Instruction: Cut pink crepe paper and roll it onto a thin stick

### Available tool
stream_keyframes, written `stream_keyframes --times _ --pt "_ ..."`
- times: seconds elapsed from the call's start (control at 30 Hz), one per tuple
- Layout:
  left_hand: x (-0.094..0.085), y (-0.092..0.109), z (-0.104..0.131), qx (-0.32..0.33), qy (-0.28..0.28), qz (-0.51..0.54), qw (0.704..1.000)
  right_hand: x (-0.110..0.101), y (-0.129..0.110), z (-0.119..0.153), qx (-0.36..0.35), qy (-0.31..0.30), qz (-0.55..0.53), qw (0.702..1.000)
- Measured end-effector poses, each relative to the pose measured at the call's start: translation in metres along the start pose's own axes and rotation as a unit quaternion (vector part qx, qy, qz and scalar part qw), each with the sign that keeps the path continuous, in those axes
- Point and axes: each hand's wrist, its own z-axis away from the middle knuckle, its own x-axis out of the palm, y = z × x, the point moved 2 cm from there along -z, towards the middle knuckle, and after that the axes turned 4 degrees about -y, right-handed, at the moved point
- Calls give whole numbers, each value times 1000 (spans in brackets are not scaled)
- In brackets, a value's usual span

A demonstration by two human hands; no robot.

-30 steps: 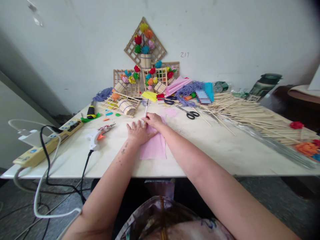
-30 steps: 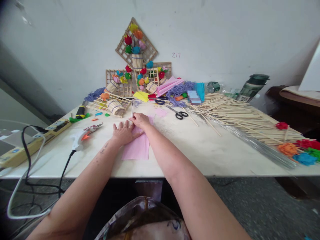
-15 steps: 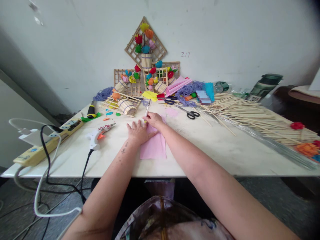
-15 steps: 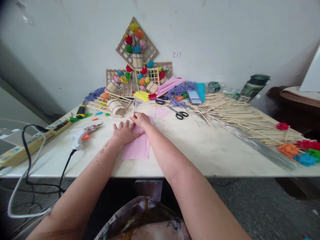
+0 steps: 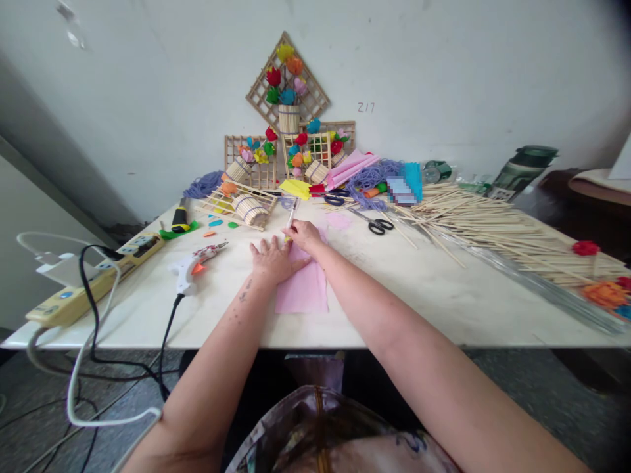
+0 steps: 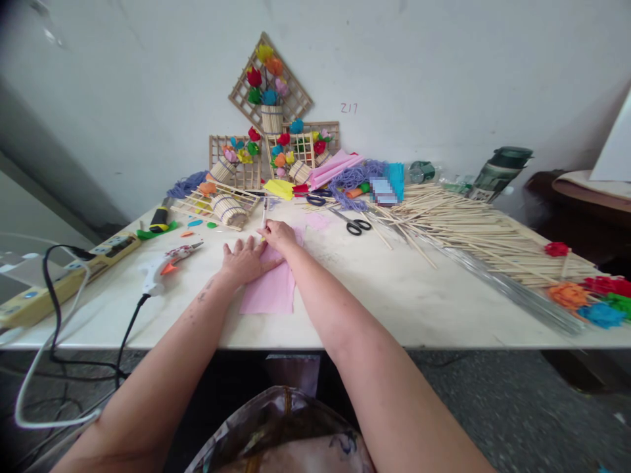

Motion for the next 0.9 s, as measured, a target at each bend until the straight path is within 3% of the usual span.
stream_keyframes --times 0.9 --pt "-1 -1 0 -2 2 6 1000 3 6 -4 -9 52 -33 998"
